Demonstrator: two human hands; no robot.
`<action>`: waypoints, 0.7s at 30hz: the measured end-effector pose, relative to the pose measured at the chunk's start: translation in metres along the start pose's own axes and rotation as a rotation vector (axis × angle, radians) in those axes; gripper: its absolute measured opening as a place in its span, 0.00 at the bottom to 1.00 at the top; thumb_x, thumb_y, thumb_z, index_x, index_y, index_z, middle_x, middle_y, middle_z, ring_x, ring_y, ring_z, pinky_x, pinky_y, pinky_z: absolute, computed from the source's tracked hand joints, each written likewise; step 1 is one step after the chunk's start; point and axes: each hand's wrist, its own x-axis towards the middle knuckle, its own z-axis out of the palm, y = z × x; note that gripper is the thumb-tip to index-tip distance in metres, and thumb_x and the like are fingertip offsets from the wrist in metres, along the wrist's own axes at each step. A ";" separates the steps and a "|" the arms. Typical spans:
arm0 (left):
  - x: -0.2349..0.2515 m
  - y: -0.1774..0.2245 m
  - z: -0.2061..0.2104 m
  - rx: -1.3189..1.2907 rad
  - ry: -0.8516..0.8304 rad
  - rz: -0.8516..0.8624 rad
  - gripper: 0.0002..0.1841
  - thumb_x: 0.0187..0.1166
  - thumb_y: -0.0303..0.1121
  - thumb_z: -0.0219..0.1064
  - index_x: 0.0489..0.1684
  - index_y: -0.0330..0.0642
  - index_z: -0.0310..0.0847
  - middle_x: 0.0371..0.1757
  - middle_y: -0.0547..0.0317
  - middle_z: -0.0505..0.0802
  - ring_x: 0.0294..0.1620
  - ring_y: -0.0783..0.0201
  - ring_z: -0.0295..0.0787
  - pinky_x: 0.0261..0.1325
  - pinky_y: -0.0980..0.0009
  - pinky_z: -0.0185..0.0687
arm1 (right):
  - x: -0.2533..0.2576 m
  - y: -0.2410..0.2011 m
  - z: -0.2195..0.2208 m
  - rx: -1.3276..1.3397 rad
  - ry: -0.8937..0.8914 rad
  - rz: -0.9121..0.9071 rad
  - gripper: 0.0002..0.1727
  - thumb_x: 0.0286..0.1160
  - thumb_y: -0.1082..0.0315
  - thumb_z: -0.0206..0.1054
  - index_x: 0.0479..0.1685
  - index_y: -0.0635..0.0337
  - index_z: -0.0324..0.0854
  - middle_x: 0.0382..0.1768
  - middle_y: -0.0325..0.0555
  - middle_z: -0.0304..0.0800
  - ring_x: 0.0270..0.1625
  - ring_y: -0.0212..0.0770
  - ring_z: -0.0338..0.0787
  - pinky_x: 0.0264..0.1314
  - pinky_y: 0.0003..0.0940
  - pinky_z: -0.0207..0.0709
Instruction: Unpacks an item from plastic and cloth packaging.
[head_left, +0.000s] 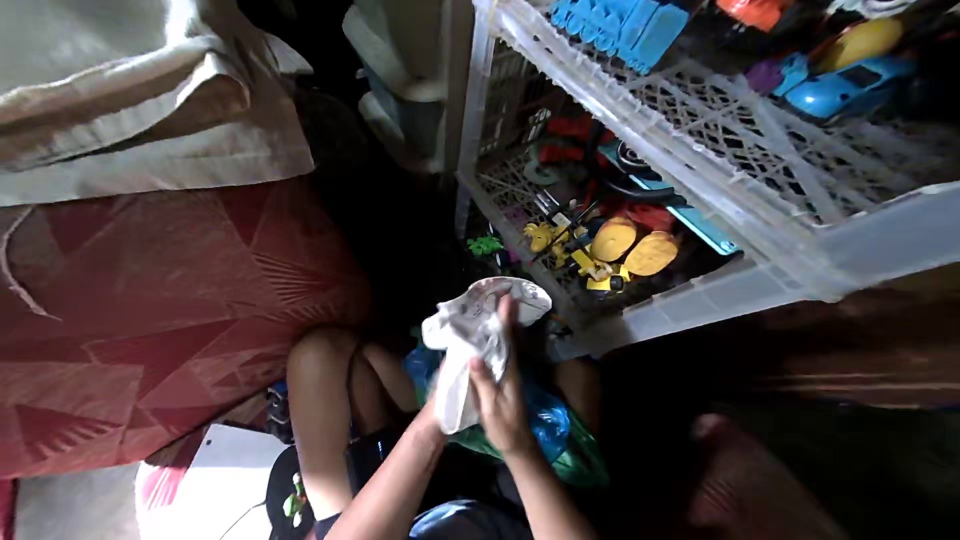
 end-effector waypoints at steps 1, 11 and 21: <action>-0.009 0.014 0.020 0.074 0.100 -0.075 0.12 0.83 0.23 0.47 0.57 0.33 0.72 0.41 0.72 0.90 0.44 0.84 0.87 0.53 0.81 0.83 | 0.013 -0.003 -0.004 0.018 0.048 0.069 0.43 0.79 0.66 0.61 0.87 0.83 0.46 0.85 0.72 0.60 0.83 0.32 0.69 0.83 0.22 0.62; -0.015 -0.007 0.046 0.264 -0.005 0.253 0.22 0.85 0.24 0.51 0.74 0.19 0.58 0.65 0.52 0.81 0.61 0.80 0.82 0.66 0.79 0.79 | 0.051 0.006 -0.024 0.376 0.584 0.443 0.15 0.93 0.72 0.38 0.59 0.70 0.69 0.39 0.41 0.79 0.40 0.24 0.83 0.46 0.20 0.80; 0.001 0.033 0.026 -0.889 0.068 -0.057 0.30 0.95 0.40 0.28 0.53 0.39 0.84 0.58 0.52 0.95 0.65 0.57 0.92 0.71 0.62 0.84 | -0.008 -0.011 -0.073 0.632 0.615 0.231 0.27 0.93 0.64 0.35 0.39 0.43 0.85 0.35 0.27 0.95 0.42 0.23 0.93 0.48 0.22 0.87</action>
